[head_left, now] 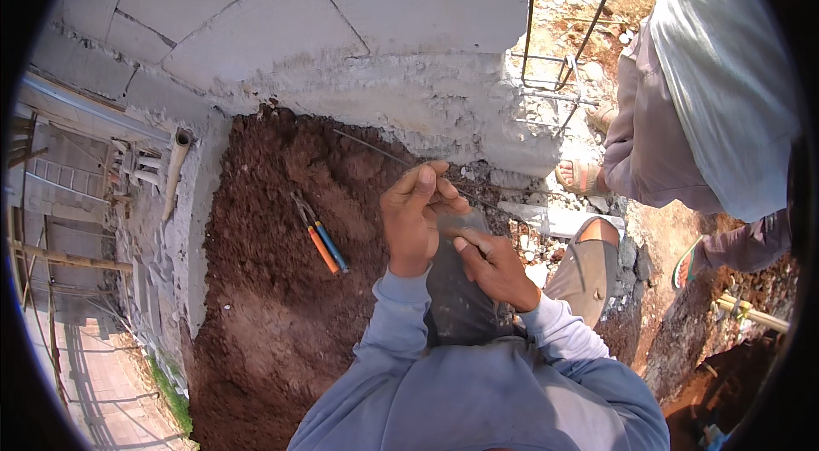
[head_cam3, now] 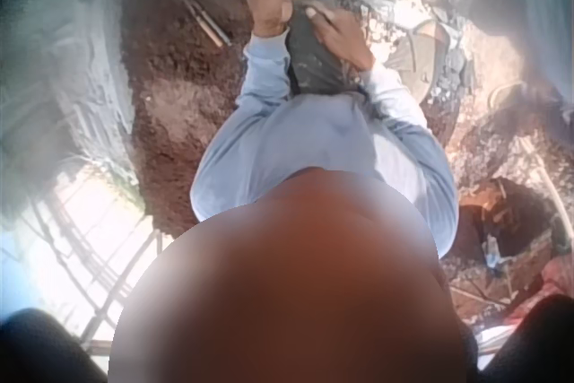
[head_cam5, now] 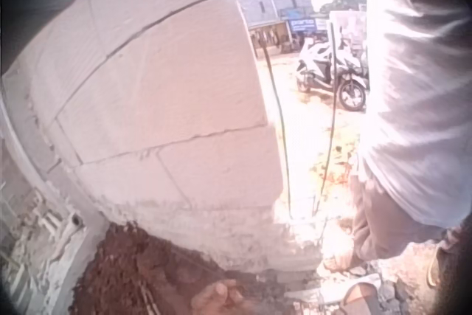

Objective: The person uses pliers to cut and bend small metal wires, then wraps them around vertical rebar rods embedded in a concrete wall to secure them. Another worker assists by holding the rebar in place. The task is performed at a construction site with exposed soil and building materials nearby.

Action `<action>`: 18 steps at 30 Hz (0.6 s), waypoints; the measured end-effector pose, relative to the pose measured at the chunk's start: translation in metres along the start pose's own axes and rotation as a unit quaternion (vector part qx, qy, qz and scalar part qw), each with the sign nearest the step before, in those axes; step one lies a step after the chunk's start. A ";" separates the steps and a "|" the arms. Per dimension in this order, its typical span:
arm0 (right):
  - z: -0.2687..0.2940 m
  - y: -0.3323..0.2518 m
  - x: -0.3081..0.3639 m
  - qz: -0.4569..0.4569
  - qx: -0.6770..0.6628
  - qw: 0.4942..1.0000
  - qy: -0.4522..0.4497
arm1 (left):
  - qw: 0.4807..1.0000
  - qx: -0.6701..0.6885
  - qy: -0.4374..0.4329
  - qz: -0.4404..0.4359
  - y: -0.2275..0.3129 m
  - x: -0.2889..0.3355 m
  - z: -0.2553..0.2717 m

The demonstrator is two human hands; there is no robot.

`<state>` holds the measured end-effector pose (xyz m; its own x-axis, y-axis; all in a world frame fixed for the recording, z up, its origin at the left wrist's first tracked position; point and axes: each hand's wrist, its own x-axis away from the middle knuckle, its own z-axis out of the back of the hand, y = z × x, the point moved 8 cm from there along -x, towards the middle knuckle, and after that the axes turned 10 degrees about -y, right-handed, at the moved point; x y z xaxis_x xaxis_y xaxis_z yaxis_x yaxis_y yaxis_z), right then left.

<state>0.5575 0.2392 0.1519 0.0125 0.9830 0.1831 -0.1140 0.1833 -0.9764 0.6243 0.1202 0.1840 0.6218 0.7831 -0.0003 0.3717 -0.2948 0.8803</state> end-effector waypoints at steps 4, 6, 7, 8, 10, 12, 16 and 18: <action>0.004 -0.012 0.004 0.066 0.079 0.990 -0.097 | 0.974 0.149 0.051 -0.161 0.067 -0.016 0.052; 0.013 -0.001 0.009 0.047 0.046 0.988 -0.138 | 0.946 0.222 0.021 -0.236 0.120 -0.014 0.096; 0.021 0.007 0.012 0.013 -0.002 0.991 -0.134 | 0.936 0.222 0.003 -0.274 0.143 -0.009 0.107; 0.027 0.017 0.015 -0.020 -0.050 0.990 -0.129 | 0.930 0.204 0.030 -0.305 0.159 -0.002 0.119; 0.035 0.028 0.020 0.004 -0.089 0.992 -0.092 | 0.923 0.175 0.064 -0.337 0.183 0.015 0.137; 0.032 0.028 0.023 0.031 -0.150 0.985 -0.078 | 0.923 0.156 0.078 -0.344 0.198 0.032 0.150; 0.011 0.004 0.022 0.126 -0.183 0.964 -0.145 | 0.924 0.149 0.103 -0.336 0.190 0.042 0.153; -0.004 -0.014 0.022 0.196 -0.118 0.944 -0.240 | 0.922 0.148 0.120 -0.336 0.187 0.044 0.157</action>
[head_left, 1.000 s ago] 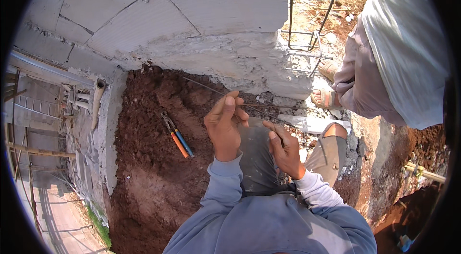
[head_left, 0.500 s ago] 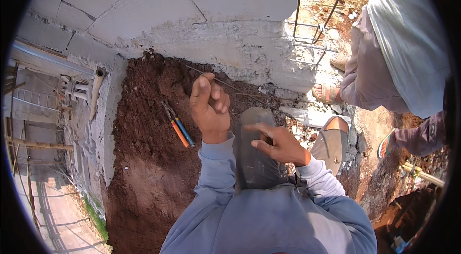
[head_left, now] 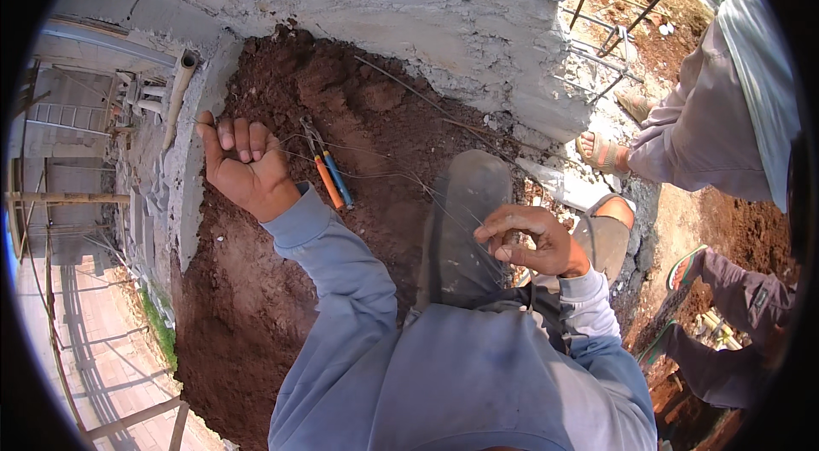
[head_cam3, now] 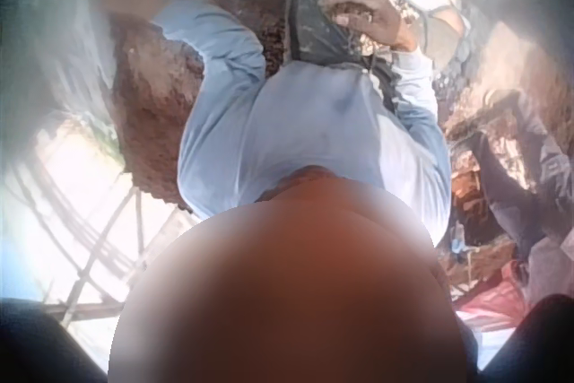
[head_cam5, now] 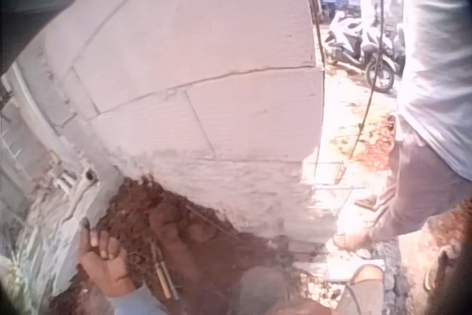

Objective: The person uses pliers to cut and bend small metal wires, then wraps them around vertical rebar rods embedded in a concrete wall to secure them. Another worker assists by holding the rebar in place. The task is performed at a construction site with exposed soil and building materials nearby.

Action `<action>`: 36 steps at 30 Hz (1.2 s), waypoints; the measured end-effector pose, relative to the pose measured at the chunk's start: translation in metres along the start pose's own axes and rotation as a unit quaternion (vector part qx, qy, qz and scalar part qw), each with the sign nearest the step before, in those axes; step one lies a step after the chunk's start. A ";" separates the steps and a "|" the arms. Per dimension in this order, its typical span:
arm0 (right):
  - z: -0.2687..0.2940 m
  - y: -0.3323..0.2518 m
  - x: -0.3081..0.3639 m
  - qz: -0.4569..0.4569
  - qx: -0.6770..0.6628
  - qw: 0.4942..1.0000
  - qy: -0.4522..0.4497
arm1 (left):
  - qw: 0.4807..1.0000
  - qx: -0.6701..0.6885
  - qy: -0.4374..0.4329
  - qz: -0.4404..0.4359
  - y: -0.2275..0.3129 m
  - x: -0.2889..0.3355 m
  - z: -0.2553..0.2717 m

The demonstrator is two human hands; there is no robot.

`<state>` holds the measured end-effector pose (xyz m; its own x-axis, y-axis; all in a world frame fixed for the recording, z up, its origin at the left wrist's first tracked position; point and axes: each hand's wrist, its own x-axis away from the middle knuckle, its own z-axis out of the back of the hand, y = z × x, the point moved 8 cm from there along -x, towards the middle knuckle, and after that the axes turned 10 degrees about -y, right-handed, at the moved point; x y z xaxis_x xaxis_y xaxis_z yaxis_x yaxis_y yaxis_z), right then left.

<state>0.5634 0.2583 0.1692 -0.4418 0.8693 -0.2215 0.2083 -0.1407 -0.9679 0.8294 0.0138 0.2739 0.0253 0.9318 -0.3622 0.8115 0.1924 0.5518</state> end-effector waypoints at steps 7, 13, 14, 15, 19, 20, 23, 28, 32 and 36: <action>-0.021 0.007 0.014 0.038 -0.259 0.963 0.055 | 0.998 -0.019 0.047 -0.030 0.005 -0.010 0.025; -0.015 -0.018 0.023 -0.062 0.174 0.977 0.108 | 0.993 -0.080 0.056 0.069 -0.014 -0.019 0.045; -0.011 -0.019 0.028 -0.073 0.215 0.966 0.120 | 0.991 -0.073 0.060 0.090 -0.017 -0.019 0.041; -0.004 -0.019 0.038 -0.084 0.254 0.954 0.132 | 0.989 -0.067 0.065 0.112 -0.021 -0.016 0.036; 0.010 -0.030 0.055 -0.058 0.345 0.923 0.161 | 0.984 0.088 0.018 0.155 -0.036 -0.004 0.020; 0.009 -0.031 0.059 -0.047 0.352 0.919 0.172 | 0.977 0.138 0.002 0.160 -0.041 -0.002 0.015; 0.003 -0.034 0.053 -0.038 0.340 0.927 0.154 | 0.975 0.188 0.029 0.117 -0.042 -0.008 0.025; 0.011 -0.030 0.039 -0.161 0.254 0.937 0.176 | 0.975 0.204 -0.017 0.090 -0.042 -0.022 0.010; 0.004 -0.018 0.036 -0.160 0.243 0.952 0.093 | 0.985 0.148 -0.029 0.079 -0.037 -0.029 -0.006; -0.022 -0.011 0.036 -0.143 0.120 0.981 0.059 | 0.986 0.142 -0.040 0.071 -0.033 -0.041 -0.007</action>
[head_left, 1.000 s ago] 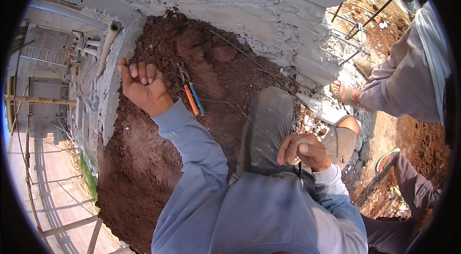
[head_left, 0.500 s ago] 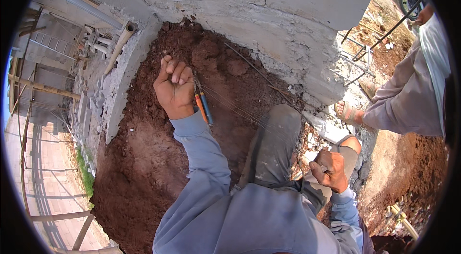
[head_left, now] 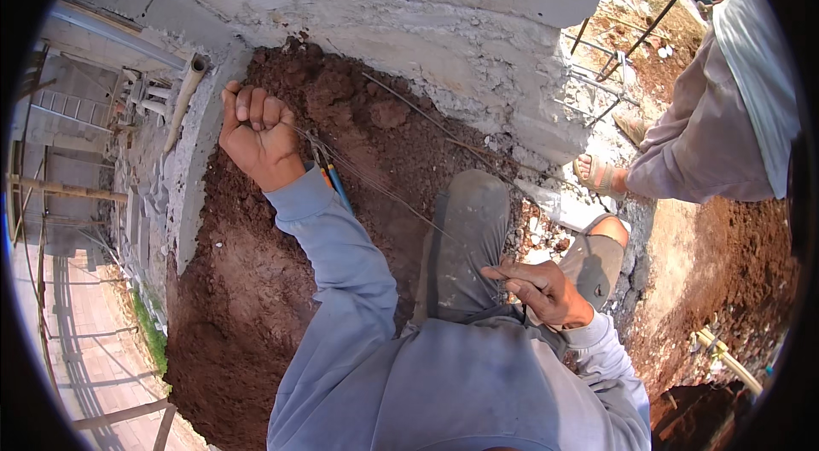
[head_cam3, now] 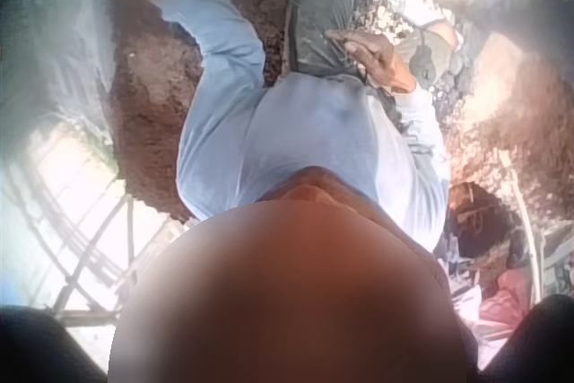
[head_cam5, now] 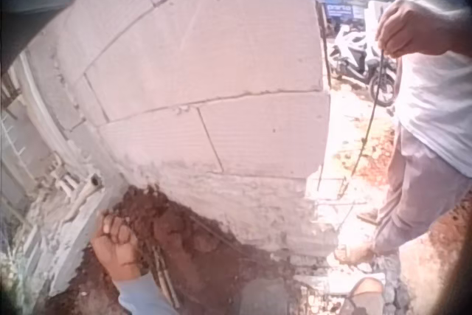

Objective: The person uses pliers to cut and bend small metal wires, then wraps them around vertical rebar rods embedded in a concrete wall to secure them. Another worker assists by holding the rebar in place. The task is performed at a construction site with exposed soil and building materials nearby.

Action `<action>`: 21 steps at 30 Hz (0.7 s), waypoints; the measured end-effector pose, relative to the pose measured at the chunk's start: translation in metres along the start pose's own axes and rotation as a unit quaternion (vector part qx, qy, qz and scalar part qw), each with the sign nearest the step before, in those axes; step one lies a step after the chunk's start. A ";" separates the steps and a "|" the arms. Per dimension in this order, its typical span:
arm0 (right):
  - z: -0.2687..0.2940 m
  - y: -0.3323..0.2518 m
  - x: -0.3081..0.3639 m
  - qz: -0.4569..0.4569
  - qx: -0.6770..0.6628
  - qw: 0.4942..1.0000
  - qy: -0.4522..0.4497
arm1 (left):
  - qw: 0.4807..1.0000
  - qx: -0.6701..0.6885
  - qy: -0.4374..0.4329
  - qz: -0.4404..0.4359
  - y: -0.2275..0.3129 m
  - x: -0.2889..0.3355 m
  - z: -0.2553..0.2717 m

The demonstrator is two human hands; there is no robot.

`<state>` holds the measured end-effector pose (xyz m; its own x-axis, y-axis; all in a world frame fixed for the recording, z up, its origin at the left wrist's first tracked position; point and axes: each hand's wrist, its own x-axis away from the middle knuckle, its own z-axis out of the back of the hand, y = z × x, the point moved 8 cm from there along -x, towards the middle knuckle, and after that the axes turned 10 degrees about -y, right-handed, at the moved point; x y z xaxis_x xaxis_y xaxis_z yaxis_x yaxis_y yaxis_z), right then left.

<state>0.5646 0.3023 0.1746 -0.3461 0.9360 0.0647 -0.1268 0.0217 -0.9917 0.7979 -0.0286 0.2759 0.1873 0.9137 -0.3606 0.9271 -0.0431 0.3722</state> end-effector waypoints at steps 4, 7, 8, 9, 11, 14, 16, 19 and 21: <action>0.027 0.018 0.014 -0.119 -0.142 0.977 0.106 | 0.999 0.000 0.011 -0.051 -0.003 0.013 0.002; 0.068 0.051 0.018 0.208 -0.405 0.834 0.311 | 0.986 -0.005 0.041 -0.159 -0.006 0.032 -0.003; 0.068 0.059 0.010 0.217 -0.485 0.776 0.340 | 0.987 0.004 0.036 -0.155 -0.016 0.037 -0.006; 0.057 0.072 0.001 0.152 -0.416 0.835 0.326 | 0.988 0.013 0.030 -0.150 -0.028 0.041 -0.009; 0.025 0.054 -0.035 0.154 -0.426 0.858 0.244 | 0.992 0.017 0.034 -0.121 -0.061 0.058 -0.020; 0.047 0.020 -0.066 0.200 -0.480 0.780 0.350 | 0.998 -0.034 0.052 -0.032 -0.118 0.096 -0.029; 0.090 0.010 -0.055 0.234 -0.409 0.760 0.448 | 0.991 -0.103 0.078 0.026 -0.143 0.123 -0.018; 0.127 0.001 -0.036 0.233 -0.311 0.764 0.515 | 0.974 -0.163 0.074 0.142 -0.159 0.143 -0.010; 0.127 0.003 -0.031 0.195 -0.249 0.797 0.514 | 0.954 -0.182 0.054 0.233 -0.171 0.149 -0.012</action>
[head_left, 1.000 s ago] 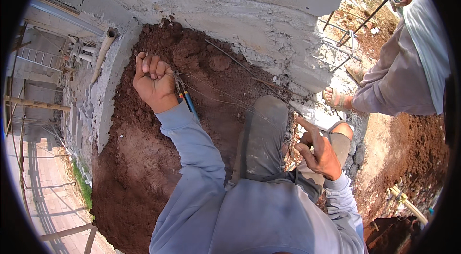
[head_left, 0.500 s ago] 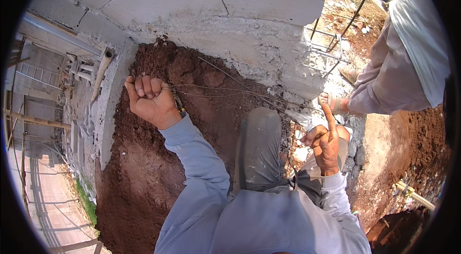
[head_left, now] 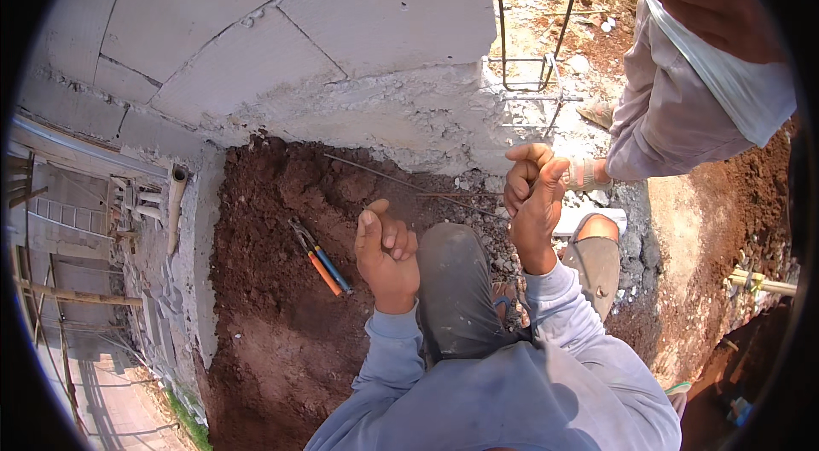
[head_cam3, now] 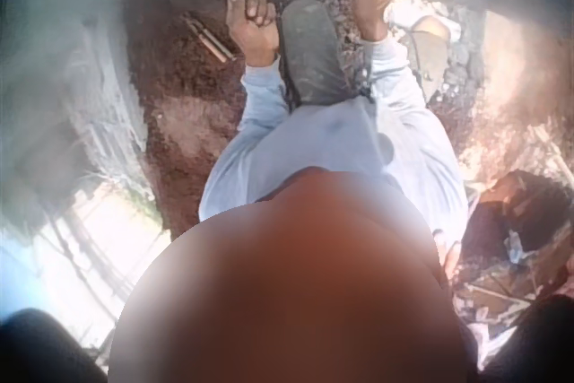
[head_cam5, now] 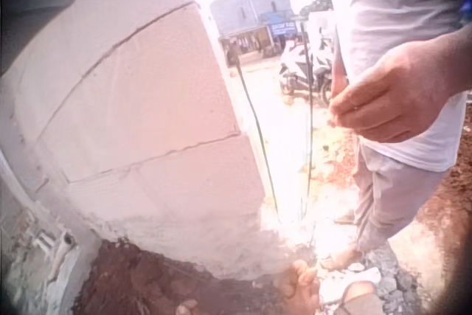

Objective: The person uses pliers to cut and bend small metal wires, then wraps them around vertical rebar rods embedded in a concrete wall to secure them. Another worker assists by holding the rebar in place. The task is performed at a construction site with exposed soil and building materials nearby.

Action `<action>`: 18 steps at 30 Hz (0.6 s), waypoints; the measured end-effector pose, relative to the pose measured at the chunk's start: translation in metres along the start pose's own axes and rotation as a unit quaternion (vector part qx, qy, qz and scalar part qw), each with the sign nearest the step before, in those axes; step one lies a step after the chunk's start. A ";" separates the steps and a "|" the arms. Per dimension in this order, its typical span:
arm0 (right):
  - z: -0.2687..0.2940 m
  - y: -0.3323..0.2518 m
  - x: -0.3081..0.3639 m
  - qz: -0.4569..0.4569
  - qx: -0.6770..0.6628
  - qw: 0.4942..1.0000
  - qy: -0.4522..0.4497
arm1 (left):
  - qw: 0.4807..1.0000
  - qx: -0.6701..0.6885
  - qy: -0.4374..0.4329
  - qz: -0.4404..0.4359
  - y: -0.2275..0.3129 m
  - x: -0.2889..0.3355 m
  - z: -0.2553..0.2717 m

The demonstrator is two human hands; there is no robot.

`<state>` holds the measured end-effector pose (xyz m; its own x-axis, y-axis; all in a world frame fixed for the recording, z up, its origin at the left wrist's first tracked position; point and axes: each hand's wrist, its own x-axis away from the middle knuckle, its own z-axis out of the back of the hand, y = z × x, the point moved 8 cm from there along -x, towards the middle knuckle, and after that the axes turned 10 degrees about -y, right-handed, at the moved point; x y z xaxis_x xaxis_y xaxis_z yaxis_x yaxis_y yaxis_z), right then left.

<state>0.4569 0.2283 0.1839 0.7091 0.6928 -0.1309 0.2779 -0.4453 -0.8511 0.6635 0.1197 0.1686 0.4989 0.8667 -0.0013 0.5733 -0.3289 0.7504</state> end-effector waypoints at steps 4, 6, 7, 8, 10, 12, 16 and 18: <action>-0.036 0.010 0.028 -0.062 0.382 0.896 -0.216 | 0.998 -0.068 0.000 0.002 -0.006 -0.008 -0.010; -0.046 0.019 0.042 -0.074 0.419 0.873 -0.240 | 0.998 -0.057 0.003 -0.005 -0.007 -0.013 -0.029; -0.047 0.024 0.045 -0.082 0.426 0.867 -0.244 | 0.999 -0.051 0.002 -0.008 -0.009 -0.013 -0.035; -0.047 0.030 0.048 -0.090 0.433 0.862 -0.247 | 0.999 -0.037 -0.010 -0.010 -0.014 -0.013 -0.037; -0.042 0.040 0.051 -0.134 0.410 0.867 -0.248 | 0.999 -0.010 -0.036 -0.015 -0.023 -0.014 -0.039; -0.034 0.051 0.055 -0.204 0.348 0.882 -0.244 | 0.999 0.004 -0.033 -0.039 -0.024 -0.013 -0.039; -0.023 0.066 0.060 -0.229 0.293 0.895 -0.246 | 0.999 -0.022 -0.026 -0.026 -0.035 -0.011 -0.052; -0.032 0.050 0.058 -0.196 0.293 0.906 -0.234 | 0.999 -0.017 -0.028 -0.026 -0.036 -0.009 -0.052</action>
<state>0.5331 0.2277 0.1500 0.2406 0.9582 0.1550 -0.0403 0.1694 -0.9847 0.6046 0.1437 0.1765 0.5057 0.8592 -0.0776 0.5773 -0.2702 0.7705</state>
